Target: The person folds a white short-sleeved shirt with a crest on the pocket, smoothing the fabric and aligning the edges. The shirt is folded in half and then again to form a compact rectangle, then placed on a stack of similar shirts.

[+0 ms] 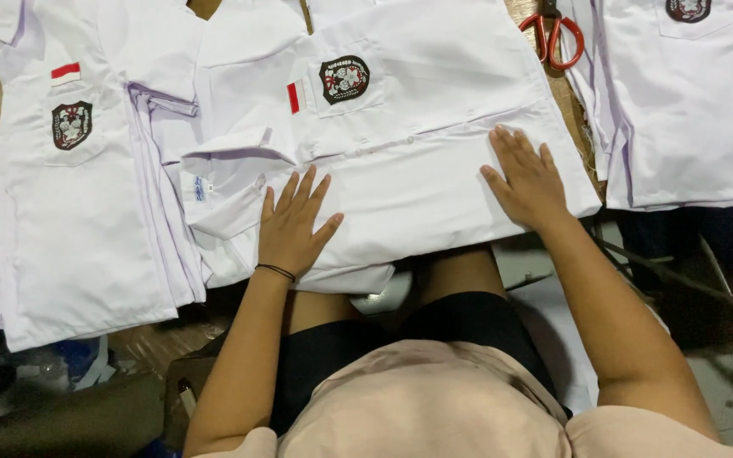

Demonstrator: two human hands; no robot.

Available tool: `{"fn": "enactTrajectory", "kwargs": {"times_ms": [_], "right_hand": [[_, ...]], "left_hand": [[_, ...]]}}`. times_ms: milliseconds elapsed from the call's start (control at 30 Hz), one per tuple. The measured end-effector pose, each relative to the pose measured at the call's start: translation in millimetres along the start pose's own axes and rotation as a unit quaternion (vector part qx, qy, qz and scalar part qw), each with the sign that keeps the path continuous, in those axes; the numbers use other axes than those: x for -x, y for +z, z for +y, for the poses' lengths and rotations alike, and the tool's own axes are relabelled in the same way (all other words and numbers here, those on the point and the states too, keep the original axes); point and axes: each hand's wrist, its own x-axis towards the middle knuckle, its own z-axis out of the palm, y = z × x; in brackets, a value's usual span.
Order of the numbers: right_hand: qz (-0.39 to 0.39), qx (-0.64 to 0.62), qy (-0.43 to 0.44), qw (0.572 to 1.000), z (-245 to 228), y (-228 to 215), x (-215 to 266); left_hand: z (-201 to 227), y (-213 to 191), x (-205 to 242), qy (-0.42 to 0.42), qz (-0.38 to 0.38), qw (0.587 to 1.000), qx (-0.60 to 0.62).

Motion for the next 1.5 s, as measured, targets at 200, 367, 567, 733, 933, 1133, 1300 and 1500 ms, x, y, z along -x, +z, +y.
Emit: {"fn": "enactTrajectory", "kwargs": {"times_ms": [200, 367, 567, 733, 933, 1133, 1300, 1500], "right_hand": [[0.04, 0.007, 0.051, 0.998, 46.3, -2.5, -13.3], [0.065, 0.024, 0.069, 0.995, 57.3, 12.3, -25.4], [0.111, -0.026, -0.031, 0.993, -85.8, 16.7, 0.5], [0.013, -0.031, -0.145, 0.989, -129.9, 59.1, -9.1], [-0.026, -0.012, -0.13, 0.991, -99.7, 34.0, -10.2], [0.005, 0.0, -0.068, 0.998, -39.9, 8.7, -8.2], [0.024, 0.005, -0.028, 0.999, 15.0, 0.6, -13.2], [0.045, 0.018, -0.006, 0.999, 66.1, 1.3, -25.3]], "left_hand": [[-1.0, 1.2, 0.0, -0.001, 0.004, 1.0, -0.002], [0.3, 10.4, -1.6, -0.003, 0.008, 1.0, -0.01], [47.3, 52.5, -23.4, -0.006, 0.092, 0.995, -0.027], [60.8, 92.2, -52.1, 0.073, 0.204, 0.976, -0.028], [67.0, 54.1, -31.5, 0.04, 0.09, 0.995, -0.006], [70.6, 42.8, -28.5, 0.017, 0.047, 0.999, 0.007], [71.2, 44.6, -29.5, 0.013, 0.048, 0.999, 0.007], [70.6, 47.1, -29.4, 0.017, 0.053, 0.998, 0.002]]}}
